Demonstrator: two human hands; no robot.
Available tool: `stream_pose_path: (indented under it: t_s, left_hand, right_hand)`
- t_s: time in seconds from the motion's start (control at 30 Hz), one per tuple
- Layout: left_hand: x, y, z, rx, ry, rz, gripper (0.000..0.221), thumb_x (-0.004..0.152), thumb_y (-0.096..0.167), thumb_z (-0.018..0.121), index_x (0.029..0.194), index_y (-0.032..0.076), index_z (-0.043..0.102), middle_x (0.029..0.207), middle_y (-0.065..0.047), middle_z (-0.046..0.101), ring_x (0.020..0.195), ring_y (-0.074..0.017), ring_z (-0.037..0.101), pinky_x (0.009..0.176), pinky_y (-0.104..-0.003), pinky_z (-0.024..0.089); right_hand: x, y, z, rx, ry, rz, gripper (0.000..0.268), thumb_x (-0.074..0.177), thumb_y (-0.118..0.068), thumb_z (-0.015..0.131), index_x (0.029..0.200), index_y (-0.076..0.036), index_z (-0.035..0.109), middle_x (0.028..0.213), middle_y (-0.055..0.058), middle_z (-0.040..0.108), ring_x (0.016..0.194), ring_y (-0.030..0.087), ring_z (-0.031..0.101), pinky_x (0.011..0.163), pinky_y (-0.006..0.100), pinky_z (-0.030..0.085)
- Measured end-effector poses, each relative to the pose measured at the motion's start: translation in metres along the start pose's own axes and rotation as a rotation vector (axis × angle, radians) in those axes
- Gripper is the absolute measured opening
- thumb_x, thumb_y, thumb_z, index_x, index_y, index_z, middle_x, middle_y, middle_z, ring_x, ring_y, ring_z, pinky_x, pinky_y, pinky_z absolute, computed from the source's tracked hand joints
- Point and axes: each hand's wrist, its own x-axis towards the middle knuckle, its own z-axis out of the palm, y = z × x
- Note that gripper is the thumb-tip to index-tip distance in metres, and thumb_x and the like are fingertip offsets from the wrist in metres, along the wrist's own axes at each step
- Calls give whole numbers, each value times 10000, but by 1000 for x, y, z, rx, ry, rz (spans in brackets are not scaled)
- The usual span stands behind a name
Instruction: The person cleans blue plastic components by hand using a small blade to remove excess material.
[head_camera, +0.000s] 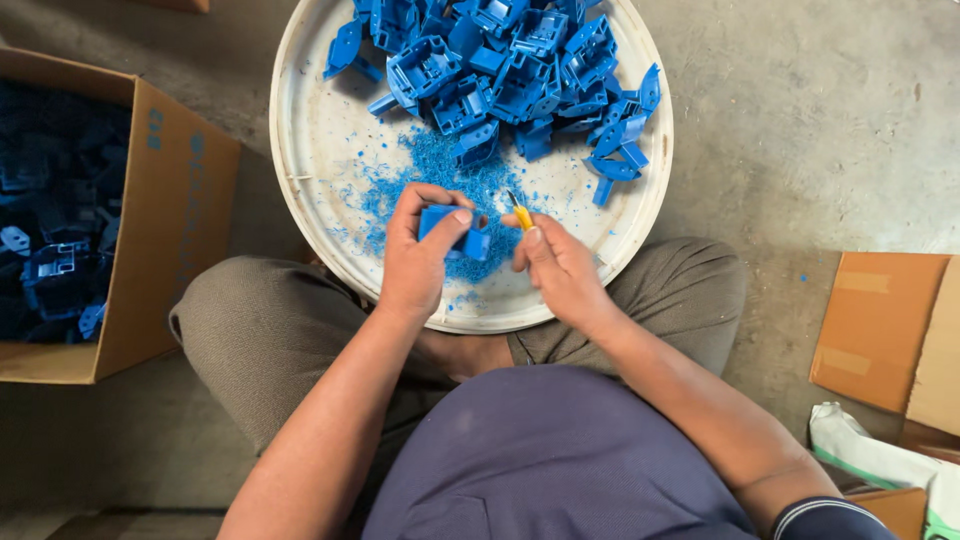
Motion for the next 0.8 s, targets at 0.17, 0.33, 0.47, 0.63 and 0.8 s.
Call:
stream_pose_path:
  t_s: [0.17, 0.33, 0.47, 0.63, 0.8]
  left_hand:
    - [3, 7, 1, -45, 16, -91, 124, 937, 24, 672, 1009, 44, 573, 994, -97, 670, 903, -219, 727, 792, -343, 603]
    - [4, 11, 3, -39, 45, -293, 77, 912, 54, 667, 937, 53, 594, 932, -89, 661, 787, -178, 687, 573, -386, 637]
    - [6, 12, 1, -40, 27, -370, 76, 908, 78, 673, 907, 50, 603, 899, -97, 672, 729, -175, 669, 521, -385, 612]
    - [5, 10, 1, -34, -6, -367, 81, 903, 67, 683, 901, 44, 606, 896, -95, 675, 729, -173, 668, 515, -376, 610]
    - [4, 4, -2, 55, 0, -312, 77, 900, 59, 692, 905, 42, 618, 866, -82, 683, 701, -170, 653, 556, -322, 569]
  right_hand:
    - [-3, -12, -15, -158, 21, -168, 343, 1102, -281, 520, 1286, -19, 643, 856, 25, 697, 731, 81, 606, 681, 247, 524]
    - [-8, -39, -7, -413, 23, -254, 267, 1070, -255, 566, 1186, -60, 706, 854, 94, 726, 722, 204, 705, 656, 318, 541]
    - [-8, -50, -5, -504, 33, -312, 273, 1065, -293, 569, 1147, -79, 718, 914, 109, 742, 782, 282, 733, 676, 357, 556]
    - [-7, -52, -8, -578, -46, -220, 309, 1052, -355, 540, 1109, -117, 729, 834, 102, 713, 747, 315, 702, 652, 397, 534]
    - [-9, -45, -10, -590, -148, -214, 304, 1048, -365, 550, 1073, -117, 725, 803, 113, 690, 741, 332, 682, 638, 405, 520]
